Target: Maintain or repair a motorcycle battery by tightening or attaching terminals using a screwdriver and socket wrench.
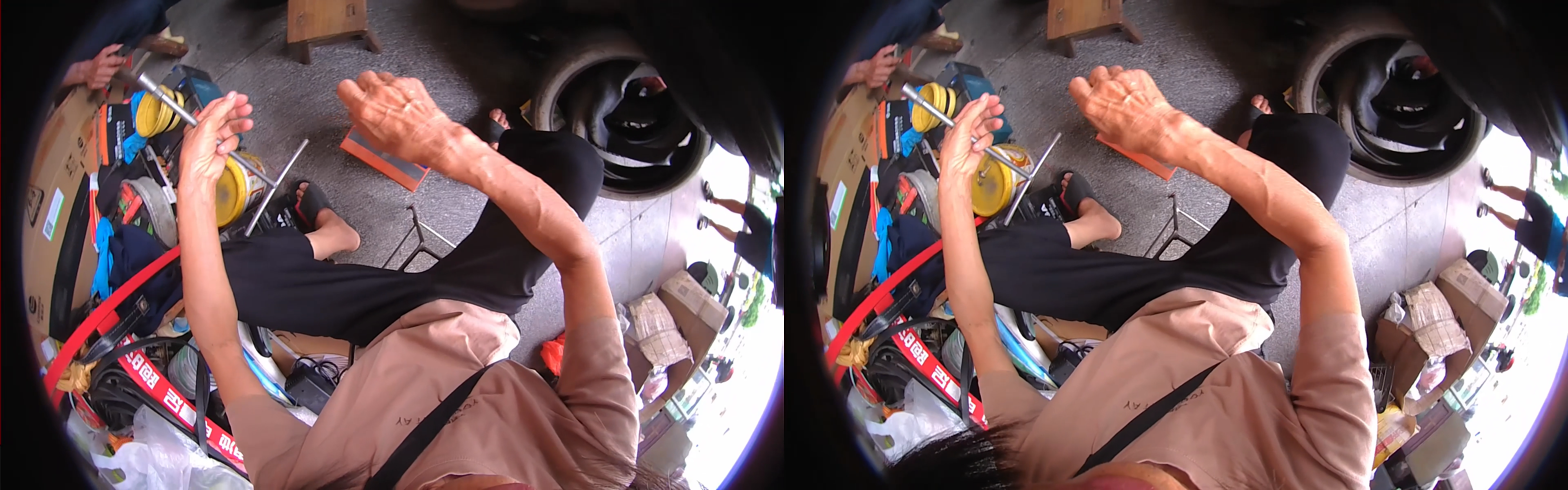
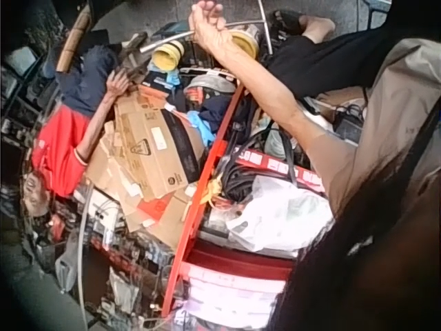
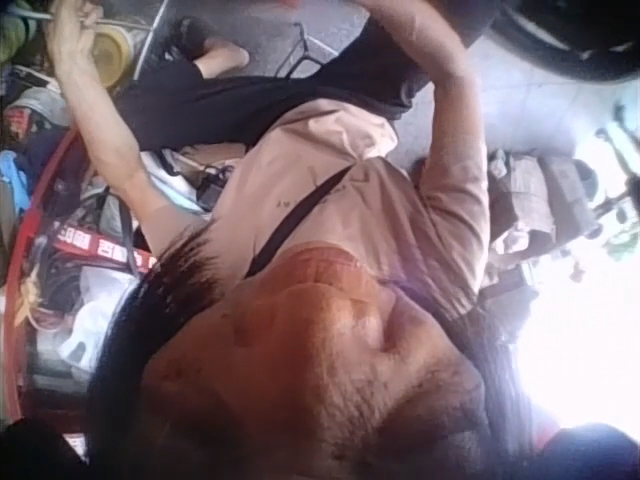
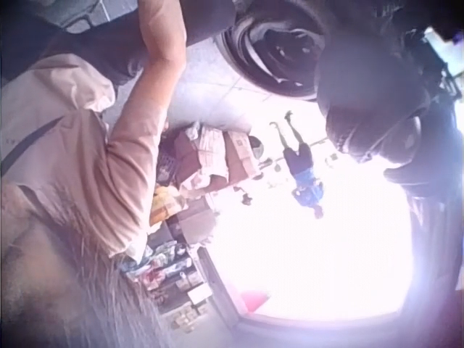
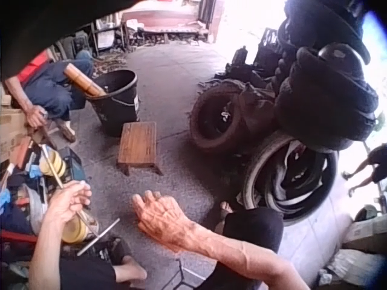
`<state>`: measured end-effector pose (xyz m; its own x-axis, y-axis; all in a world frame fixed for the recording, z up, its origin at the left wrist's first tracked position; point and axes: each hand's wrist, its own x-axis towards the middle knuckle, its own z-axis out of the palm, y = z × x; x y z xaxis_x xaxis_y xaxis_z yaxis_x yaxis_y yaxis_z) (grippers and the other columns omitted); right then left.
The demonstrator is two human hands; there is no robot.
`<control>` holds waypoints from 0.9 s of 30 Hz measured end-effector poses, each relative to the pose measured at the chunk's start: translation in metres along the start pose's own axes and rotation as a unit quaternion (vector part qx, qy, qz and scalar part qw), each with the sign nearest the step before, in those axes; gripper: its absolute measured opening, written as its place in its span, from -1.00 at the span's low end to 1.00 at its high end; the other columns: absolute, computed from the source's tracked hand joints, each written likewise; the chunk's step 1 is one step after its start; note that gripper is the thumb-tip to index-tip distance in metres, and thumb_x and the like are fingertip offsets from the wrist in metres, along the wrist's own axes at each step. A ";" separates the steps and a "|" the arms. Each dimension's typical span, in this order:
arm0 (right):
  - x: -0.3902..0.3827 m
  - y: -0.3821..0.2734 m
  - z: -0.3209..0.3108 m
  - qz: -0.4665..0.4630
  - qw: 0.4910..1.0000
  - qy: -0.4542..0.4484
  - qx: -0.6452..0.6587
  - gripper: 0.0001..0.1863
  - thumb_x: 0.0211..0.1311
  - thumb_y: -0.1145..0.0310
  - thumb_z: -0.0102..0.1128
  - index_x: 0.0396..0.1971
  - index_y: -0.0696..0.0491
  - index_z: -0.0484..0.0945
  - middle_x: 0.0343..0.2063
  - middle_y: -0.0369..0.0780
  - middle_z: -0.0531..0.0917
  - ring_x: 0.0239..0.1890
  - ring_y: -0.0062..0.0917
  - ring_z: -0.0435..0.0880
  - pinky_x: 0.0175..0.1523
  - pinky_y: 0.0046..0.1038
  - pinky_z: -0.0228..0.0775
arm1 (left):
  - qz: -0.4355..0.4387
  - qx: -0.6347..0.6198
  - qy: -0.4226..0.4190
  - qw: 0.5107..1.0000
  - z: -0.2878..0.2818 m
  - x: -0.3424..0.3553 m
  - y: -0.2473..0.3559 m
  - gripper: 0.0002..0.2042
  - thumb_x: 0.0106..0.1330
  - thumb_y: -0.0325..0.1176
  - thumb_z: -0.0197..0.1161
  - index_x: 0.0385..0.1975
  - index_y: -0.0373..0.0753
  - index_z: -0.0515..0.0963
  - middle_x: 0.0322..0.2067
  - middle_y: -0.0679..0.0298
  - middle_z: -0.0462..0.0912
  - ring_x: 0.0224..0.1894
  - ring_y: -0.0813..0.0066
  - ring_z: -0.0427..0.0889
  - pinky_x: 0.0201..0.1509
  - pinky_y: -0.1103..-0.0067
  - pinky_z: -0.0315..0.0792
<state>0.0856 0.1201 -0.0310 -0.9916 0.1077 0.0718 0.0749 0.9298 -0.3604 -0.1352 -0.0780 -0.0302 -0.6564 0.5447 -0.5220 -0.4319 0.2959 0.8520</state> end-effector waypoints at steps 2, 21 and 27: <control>0.000 0.005 0.003 -0.065 0.995 0.070 0.007 -0.79 0.13 0.47 0.16 -0.26 0.17 0.37 -0.37 -0.07 0.57 -0.25 -0.20 0.63 -0.21 -0.24 0.50 | -0.004 0.007 0.009 1.000 -0.001 0.003 -0.004 -0.74 0.29 -0.27 0.30 -0.15 -0.32 0.57 -0.32 0.22 0.68 -0.43 0.59 0.67 -0.71 0.86 0.18; -0.002 0.009 -0.001 -0.067 0.996 0.050 0.014 -0.72 0.17 0.32 0.24 -0.24 0.14 0.39 -0.30 -0.07 0.56 -0.30 -0.29 0.67 -0.26 -0.28 0.55 | 0.028 0.047 -0.042 0.998 0.008 0.002 -0.010 -0.74 0.29 -0.21 0.31 -0.19 -0.27 0.61 -0.31 0.26 0.68 -0.39 0.64 0.68 -0.69 0.89 0.15; -0.003 0.001 -0.007 0.072 0.996 -0.024 -0.046 -0.69 0.27 0.20 0.18 -0.28 0.17 0.44 -0.43 -0.02 0.62 -0.44 -0.23 0.70 -0.36 -0.30 0.56 | 0.048 0.064 -0.045 0.996 0.003 0.006 -0.014 -0.71 0.27 -0.19 0.33 -0.20 -0.29 0.60 -0.31 0.24 0.68 -0.37 0.62 0.69 -0.69 0.90 0.14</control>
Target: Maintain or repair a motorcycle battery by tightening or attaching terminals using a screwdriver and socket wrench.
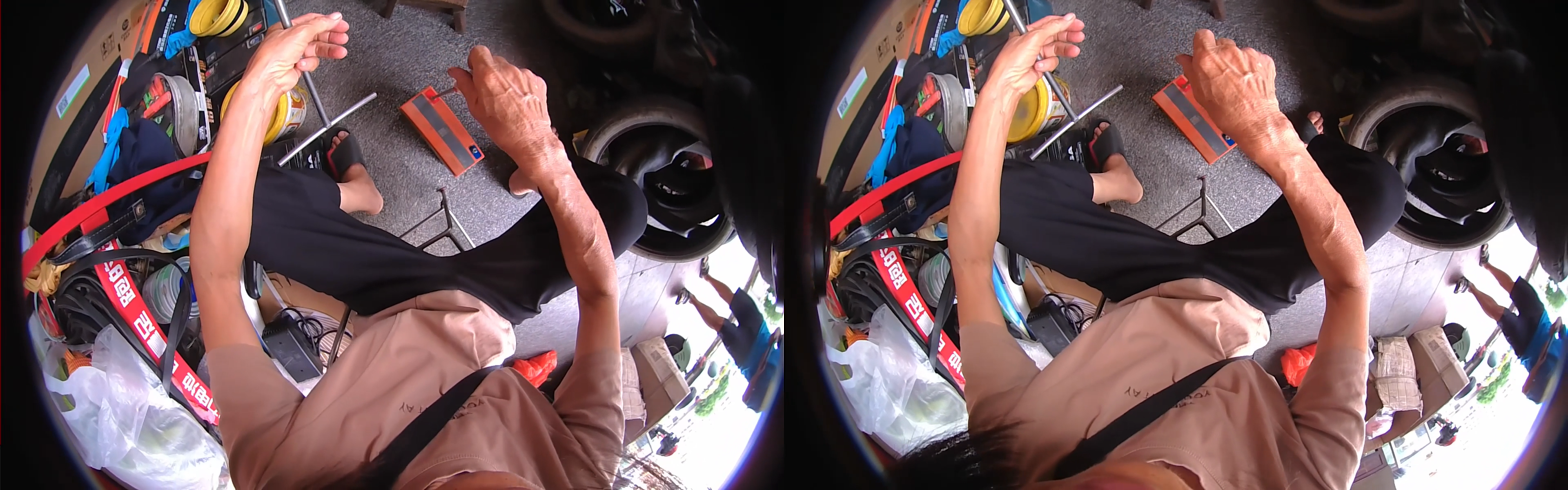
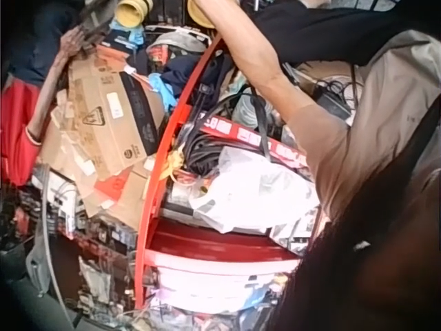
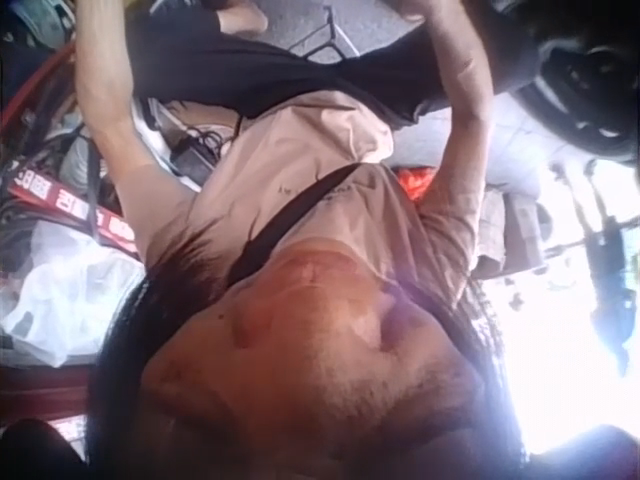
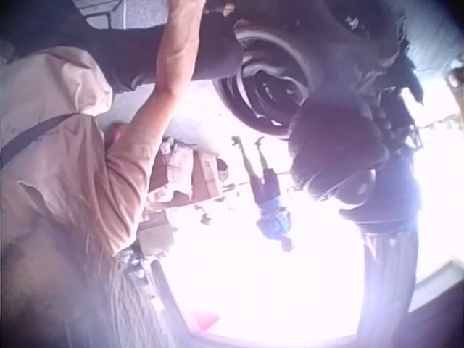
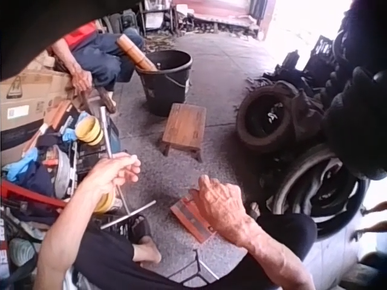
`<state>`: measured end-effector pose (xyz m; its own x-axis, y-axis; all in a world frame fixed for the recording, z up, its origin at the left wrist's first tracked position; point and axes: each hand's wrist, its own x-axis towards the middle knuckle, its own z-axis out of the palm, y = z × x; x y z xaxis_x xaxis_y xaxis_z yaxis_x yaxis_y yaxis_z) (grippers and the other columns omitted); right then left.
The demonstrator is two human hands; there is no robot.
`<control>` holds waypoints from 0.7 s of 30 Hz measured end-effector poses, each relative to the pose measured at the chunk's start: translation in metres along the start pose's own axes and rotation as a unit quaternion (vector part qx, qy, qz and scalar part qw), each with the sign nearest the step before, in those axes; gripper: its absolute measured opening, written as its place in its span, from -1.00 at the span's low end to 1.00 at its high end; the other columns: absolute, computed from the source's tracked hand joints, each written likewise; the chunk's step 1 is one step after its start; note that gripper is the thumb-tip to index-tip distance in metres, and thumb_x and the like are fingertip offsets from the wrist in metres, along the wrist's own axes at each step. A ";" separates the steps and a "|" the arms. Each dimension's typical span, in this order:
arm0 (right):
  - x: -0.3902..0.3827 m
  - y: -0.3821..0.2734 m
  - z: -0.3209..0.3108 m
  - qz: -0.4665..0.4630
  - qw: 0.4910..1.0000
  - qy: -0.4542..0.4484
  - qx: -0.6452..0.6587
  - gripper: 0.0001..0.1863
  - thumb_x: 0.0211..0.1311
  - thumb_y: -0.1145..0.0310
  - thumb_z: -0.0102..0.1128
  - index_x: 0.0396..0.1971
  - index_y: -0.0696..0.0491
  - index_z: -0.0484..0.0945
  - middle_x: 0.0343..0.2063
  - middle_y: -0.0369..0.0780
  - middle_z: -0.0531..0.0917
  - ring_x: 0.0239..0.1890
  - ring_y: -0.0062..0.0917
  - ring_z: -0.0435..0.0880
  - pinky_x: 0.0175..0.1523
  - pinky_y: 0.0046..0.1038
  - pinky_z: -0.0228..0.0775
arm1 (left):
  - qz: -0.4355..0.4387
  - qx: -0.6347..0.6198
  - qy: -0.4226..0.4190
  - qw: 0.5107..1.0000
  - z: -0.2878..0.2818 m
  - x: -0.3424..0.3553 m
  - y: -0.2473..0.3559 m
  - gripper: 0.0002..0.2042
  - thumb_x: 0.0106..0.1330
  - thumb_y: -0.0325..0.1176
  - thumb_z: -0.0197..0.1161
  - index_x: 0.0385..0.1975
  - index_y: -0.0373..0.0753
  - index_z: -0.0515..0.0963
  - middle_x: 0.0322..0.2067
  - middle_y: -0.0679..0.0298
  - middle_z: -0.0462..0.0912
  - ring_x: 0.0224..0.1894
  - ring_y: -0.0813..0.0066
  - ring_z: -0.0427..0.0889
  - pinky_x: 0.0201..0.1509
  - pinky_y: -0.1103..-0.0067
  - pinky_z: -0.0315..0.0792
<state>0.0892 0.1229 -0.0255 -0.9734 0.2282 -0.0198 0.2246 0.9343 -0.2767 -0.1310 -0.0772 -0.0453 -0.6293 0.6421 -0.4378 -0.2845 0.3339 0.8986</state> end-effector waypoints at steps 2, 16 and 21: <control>-0.002 0.007 0.006 -0.076 0.993 0.087 0.009 -0.76 0.24 0.31 0.17 -0.24 0.17 0.44 -0.35 -0.02 0.60 -0.34 -0.21 0.70 -0.32 -0.27 0.56 | -0.002 0.002 -0.001 1.000 0.001 0.001 0.000 -0.71 0.26 -0.18 0.33 -0.20 -0.28 0.60 -0.32 0.24 0.68 -0.37 0.62 0.69 -0.69 0.90 0.15; -0.005 0.005 0.002 -0.015 1.000 -0.002 0.001 -0.81 0.19 0.41 0.17 -0.29 0.15 0.39 -0.40 -0.04 0.55 -0.36 -0.29 0.70 -0.32 -0.33 0.56 | -0.069 -0.048 0.034 0.996 0.011 -0.001 0.001 -0.81 0.31 -0.25 0.26 -0.30 -0.25 0.59 -0.44 0.25 0.65 -0.52 0.52 0.66 -0.66 0.81 0.26; -0.009 0.009 0.010 -0.095 0.988 0.074 0.099 -0.75 0.26 0.26 0.22 -0.21 0.09 0.43 -0.27 -0.15 0.60 -0.25 -0.40 0.71 -0.22 -0.34 0.55 | -0.071 -0.048 0.032 0.996 0.012 0.002 -0.001 -0.82 0.30 -0.25 0.27 -0.30 -0.24 0.59 -0.44 0.26 0.65 -0.52 0.52 0.66 -0.65 0.82 0.28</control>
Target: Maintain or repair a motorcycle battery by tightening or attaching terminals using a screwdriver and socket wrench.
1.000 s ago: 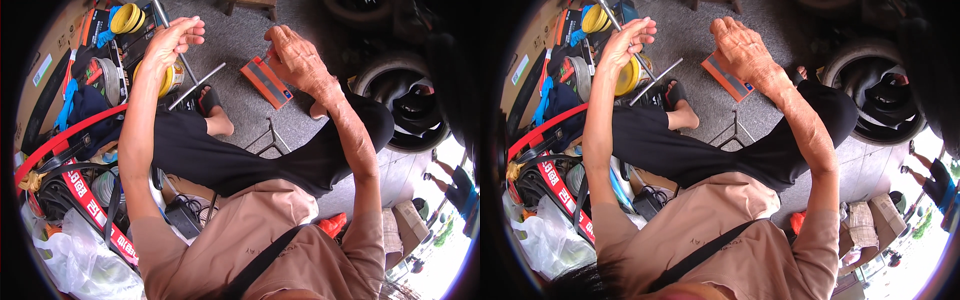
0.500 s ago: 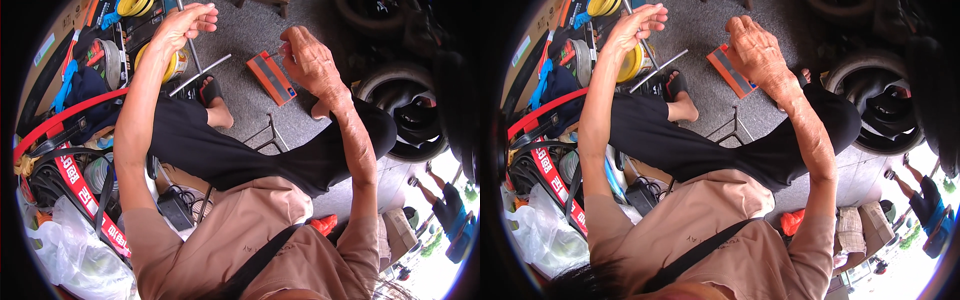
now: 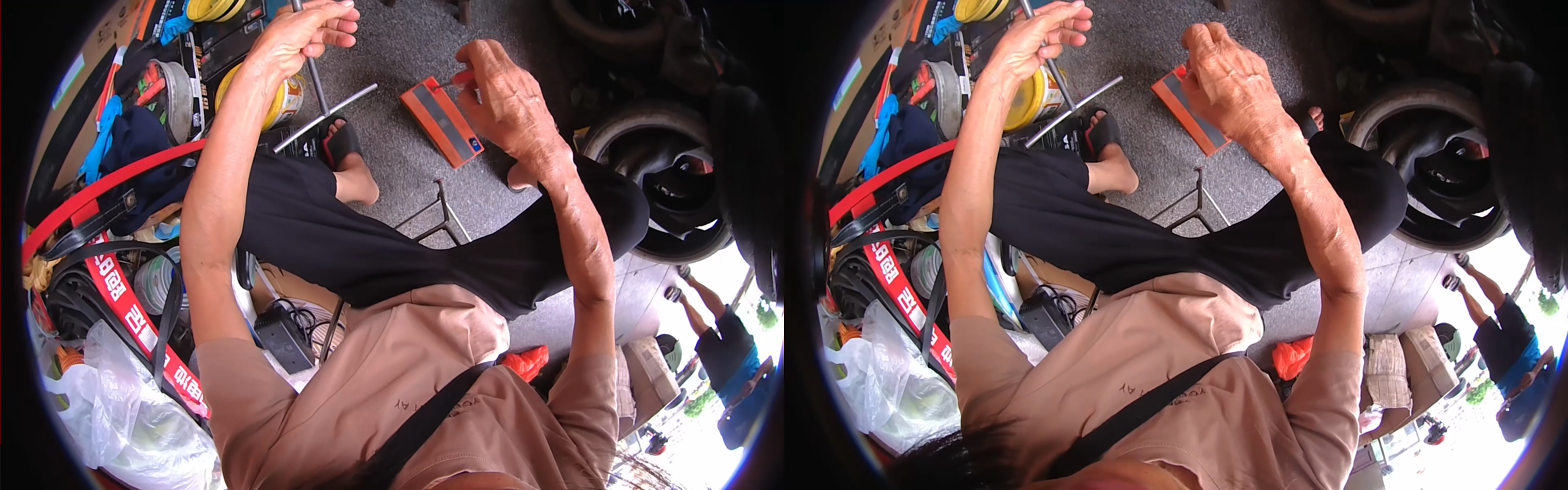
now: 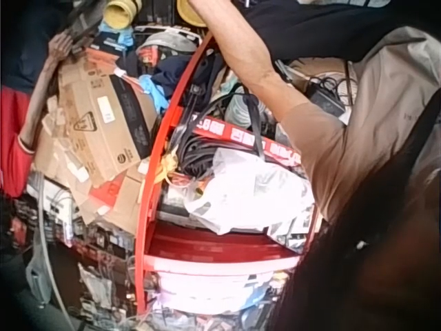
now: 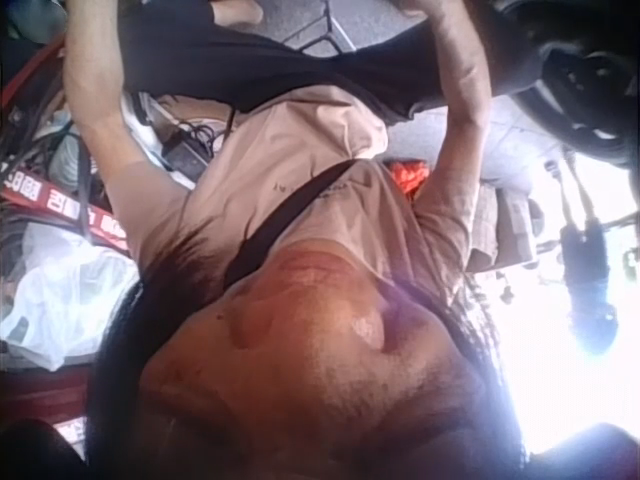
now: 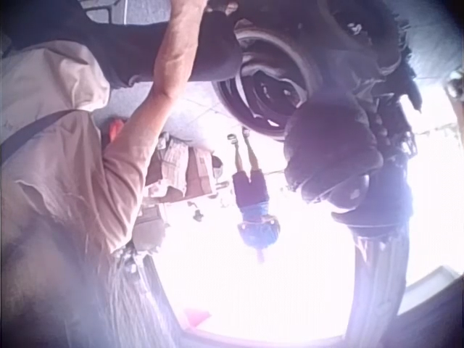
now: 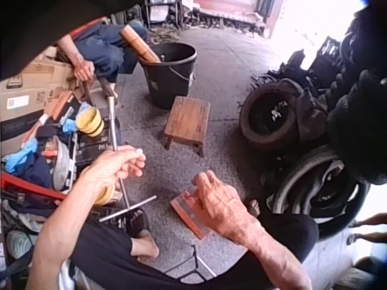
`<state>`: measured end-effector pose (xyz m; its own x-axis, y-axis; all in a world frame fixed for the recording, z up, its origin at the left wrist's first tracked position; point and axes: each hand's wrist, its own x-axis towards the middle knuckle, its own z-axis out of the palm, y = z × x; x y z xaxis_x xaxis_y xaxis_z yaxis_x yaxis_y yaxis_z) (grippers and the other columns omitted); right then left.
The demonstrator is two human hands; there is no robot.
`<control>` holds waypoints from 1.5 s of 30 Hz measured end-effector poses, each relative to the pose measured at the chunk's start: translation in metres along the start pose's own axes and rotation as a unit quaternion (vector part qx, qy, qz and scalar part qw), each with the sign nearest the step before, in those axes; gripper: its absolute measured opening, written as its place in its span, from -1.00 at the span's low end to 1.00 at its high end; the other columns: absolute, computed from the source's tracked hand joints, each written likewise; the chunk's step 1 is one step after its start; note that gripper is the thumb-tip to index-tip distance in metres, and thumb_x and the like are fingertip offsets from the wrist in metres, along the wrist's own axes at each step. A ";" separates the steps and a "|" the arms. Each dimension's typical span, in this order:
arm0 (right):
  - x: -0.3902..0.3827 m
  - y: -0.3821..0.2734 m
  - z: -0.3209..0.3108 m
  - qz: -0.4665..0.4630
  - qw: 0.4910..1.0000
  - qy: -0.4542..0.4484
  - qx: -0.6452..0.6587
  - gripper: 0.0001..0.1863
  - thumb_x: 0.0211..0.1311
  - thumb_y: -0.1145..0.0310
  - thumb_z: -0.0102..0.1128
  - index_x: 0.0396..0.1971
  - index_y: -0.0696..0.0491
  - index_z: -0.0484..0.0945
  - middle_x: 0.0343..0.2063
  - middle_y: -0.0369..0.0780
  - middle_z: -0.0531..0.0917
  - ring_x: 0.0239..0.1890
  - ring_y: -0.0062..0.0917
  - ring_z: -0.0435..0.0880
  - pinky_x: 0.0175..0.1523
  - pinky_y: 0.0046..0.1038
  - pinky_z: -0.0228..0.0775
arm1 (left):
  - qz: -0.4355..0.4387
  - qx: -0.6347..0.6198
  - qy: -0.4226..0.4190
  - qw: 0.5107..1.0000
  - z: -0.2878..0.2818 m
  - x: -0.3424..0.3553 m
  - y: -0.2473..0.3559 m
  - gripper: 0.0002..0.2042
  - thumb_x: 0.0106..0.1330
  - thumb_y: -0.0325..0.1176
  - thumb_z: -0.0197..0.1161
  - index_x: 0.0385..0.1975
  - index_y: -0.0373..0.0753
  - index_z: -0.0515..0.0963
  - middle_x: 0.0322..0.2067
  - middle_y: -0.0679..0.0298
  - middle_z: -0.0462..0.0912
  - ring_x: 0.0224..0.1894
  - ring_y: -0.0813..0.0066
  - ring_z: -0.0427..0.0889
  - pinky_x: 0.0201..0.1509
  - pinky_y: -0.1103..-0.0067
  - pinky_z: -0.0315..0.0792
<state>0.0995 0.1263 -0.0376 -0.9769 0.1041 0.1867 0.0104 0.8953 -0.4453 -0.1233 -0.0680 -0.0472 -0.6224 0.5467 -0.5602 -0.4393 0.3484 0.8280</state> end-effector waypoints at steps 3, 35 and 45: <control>0.005 -0.013 -0.005 0.033 0.999 -0.027 -0.024 -0.74 0.26 0.27 0.21 -0.19 0.09 0.43 -0.26 -0.14 0.59 -0.25 -0.40 0.71 -0.22 -0.33 0.54 | -0.008 -0.005 0.009 1.000 0.000 -0.001 0.000 -0.82 0.29 -0.25 0.27 -0.30 -0.24 0.59 -0.44 0.25 0.65 -0.51 0.52 0.66 -0.65 0.81 0.29; 0.012 -0.019 -0.011 0.174 0.973 -0.138 -0.062 -0.75 0.23 0.31 0.22 -0.28 0.12 0.38 -0.38 -0.11 0.52 -0.33 -0.25 0.64 -0.34 -0.32 0.53 | 0.021 -0.032 -0.026 0.999 0.003 -0.005 0.000 -0.82 0.31 -0.28 0.26 -0.34 -0.29 0.59 -0.45 0.23 0.64 -0.50 0.52 0.65 -0.40 0.66 0.59; 0.003 0.000 0.004 -0.039 0.997 0.070 -0.020 -0.75 0.26 0.23 0.18 -0.37 0.10 0.41 -0.55 -0.10 0.60 -0.54 -0.21 0.67 -0.43 -0.28 0.50 | 0.021 -0.032 -0.016 0.999 0.006 -0.004 0.000 -0.81 0.30 -0.27 0.27 -0.34 -0.29 0.59 -0.45 0.23 0.64 -0.51 0.53 0.65 -0.43 0.67 0.57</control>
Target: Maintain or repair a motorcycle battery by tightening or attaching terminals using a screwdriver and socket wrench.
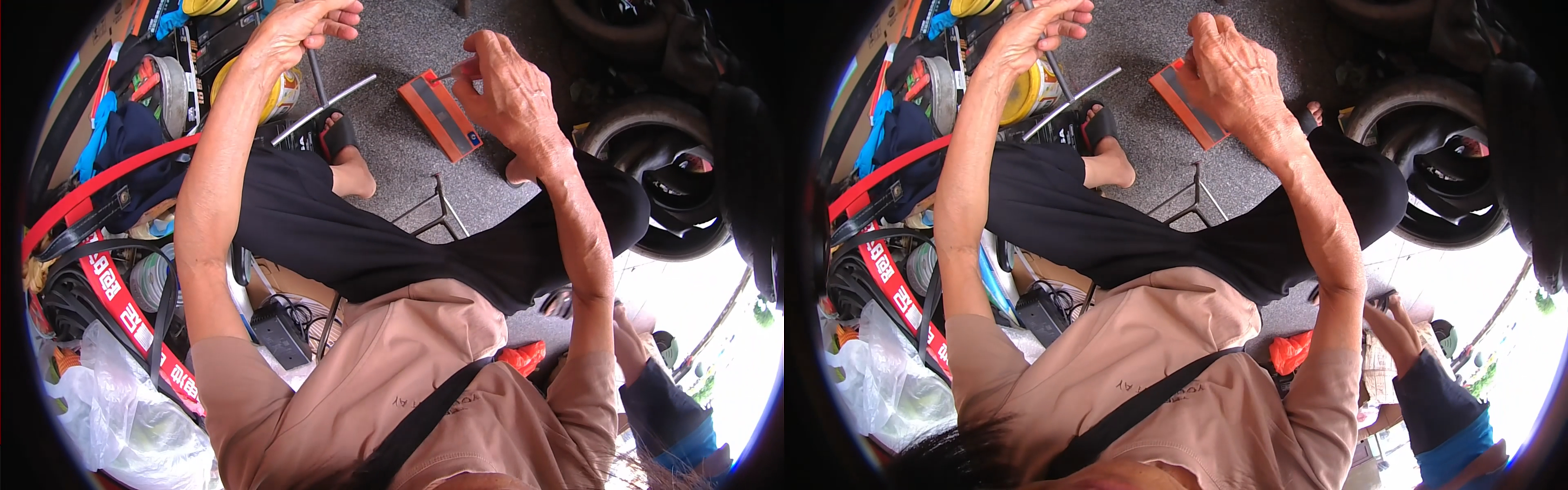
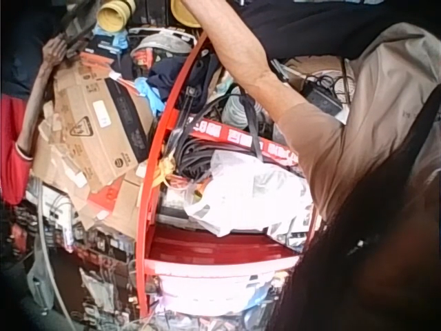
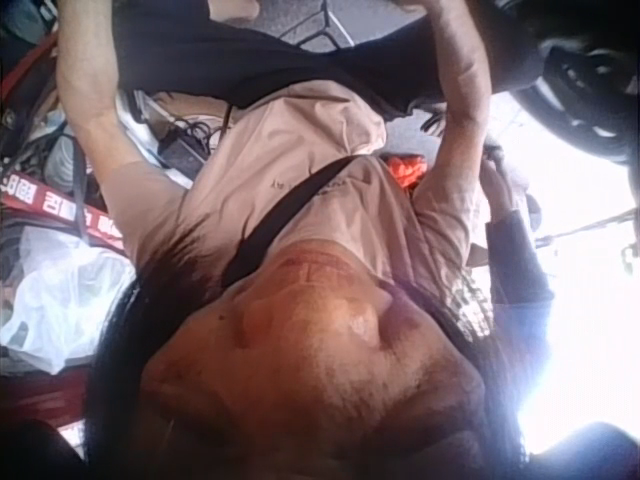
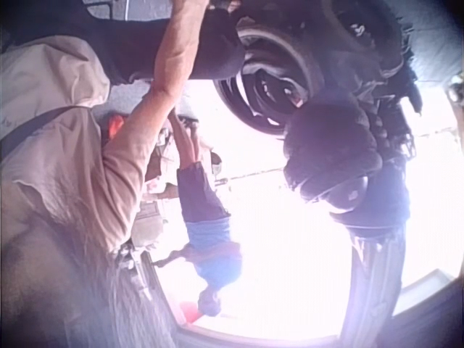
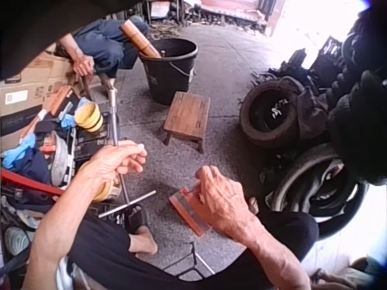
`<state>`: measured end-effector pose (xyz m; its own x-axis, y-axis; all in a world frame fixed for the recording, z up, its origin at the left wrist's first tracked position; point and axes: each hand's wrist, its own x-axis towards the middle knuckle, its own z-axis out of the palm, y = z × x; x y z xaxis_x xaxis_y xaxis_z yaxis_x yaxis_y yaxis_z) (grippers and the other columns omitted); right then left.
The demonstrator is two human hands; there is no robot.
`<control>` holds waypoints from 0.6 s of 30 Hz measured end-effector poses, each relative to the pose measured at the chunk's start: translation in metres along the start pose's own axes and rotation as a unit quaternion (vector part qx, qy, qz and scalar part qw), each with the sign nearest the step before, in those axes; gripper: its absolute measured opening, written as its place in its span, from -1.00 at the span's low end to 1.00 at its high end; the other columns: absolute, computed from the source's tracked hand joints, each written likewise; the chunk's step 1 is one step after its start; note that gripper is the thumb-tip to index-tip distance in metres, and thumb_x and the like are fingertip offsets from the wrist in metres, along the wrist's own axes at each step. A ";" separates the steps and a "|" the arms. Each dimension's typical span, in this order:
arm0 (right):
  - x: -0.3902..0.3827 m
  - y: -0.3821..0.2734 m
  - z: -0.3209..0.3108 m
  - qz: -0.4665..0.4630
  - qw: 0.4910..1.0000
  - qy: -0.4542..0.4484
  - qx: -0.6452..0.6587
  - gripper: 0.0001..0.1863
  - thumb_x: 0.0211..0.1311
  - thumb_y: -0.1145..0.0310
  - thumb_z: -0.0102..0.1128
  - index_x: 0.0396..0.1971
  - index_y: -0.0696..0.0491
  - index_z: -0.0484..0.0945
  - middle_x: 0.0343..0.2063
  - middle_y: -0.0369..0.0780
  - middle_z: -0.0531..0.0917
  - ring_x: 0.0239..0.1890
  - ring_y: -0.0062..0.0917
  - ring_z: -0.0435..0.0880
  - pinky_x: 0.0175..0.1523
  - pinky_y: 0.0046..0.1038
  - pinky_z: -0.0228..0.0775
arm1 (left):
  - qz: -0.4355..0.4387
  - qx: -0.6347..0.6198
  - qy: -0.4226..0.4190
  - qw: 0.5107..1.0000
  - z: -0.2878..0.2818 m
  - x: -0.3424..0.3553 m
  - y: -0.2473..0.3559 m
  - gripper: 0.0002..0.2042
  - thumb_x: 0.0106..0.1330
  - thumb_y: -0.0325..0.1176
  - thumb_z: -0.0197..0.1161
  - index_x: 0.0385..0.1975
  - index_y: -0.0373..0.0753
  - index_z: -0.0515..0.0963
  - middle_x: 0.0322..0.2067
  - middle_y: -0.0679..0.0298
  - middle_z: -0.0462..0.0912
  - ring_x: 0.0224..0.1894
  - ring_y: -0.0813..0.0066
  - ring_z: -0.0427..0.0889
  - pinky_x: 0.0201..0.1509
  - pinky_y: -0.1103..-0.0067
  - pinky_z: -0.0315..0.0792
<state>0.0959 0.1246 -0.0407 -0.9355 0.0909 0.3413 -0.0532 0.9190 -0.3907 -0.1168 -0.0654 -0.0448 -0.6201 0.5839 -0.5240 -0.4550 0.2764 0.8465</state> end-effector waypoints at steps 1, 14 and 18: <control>0.000 -0.005 -0.002 0.051 0.998 -0.046 -0.015 -0.77 0.23 0.26 0.18 -0.37 0.10 0.41 -0.52 -0.09 0.59 -0.49 -0.21 0.67 -0.41 -0.28 0.50 | 0.000 0.008 -0.004 1.000 -0.001 0.000 0.000 -0.81 0.30 -0.27 0.27 -0.35 -0.28 0.59 -0.45 0.24 0.64 -0.51 0.53 0.65 -0.46 0.70 0.55; 0.001 -0.005 -0.007 0.048 0.995 -0.061 -0.057 -0.78 0.19 0.32 0.20 -0.30 0.12 0.42 -0.40 -0.08 0.57 -0.33 -0.23 0.68 -0.29 -0.21 0.53 | -0.002 0.037 -0.003 0.999 -0.001 -0.001 0.002 -0.81 0.30 -0.25 0.27 -0.34 -0.27 0.59 -0.46 0.25 0.65 -0.53 0.54 0.66 -0.64 0.82 0.33; 0.006 -0.011 -0.013 0.182 0.964 -0.169 -0.096 -0.74 0.22 0.25 0.21 -0.27 0.11 0.41 -0.37 -0.09 0.58 -0.34 -0.23 0.69 -0.29 -0.21 0.54 | -0.006 0.040 -0.006 0.999 -0.001 0.000 0.002 -0.81 0.31 -0.25 0.26 -0.34 -0.26 0.60 -0.46 0.26 0.66 -0.53 0.54 0.67 -0.68 0.84 0.26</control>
<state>0.0952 0.1203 -0.0231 -0.9419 0.3205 -0.1003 0.3357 0.9067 -0.2555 -0.1182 -0.0661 -0.0435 -0.6070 0.5898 -0.5326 -0.4090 0.3428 0.8457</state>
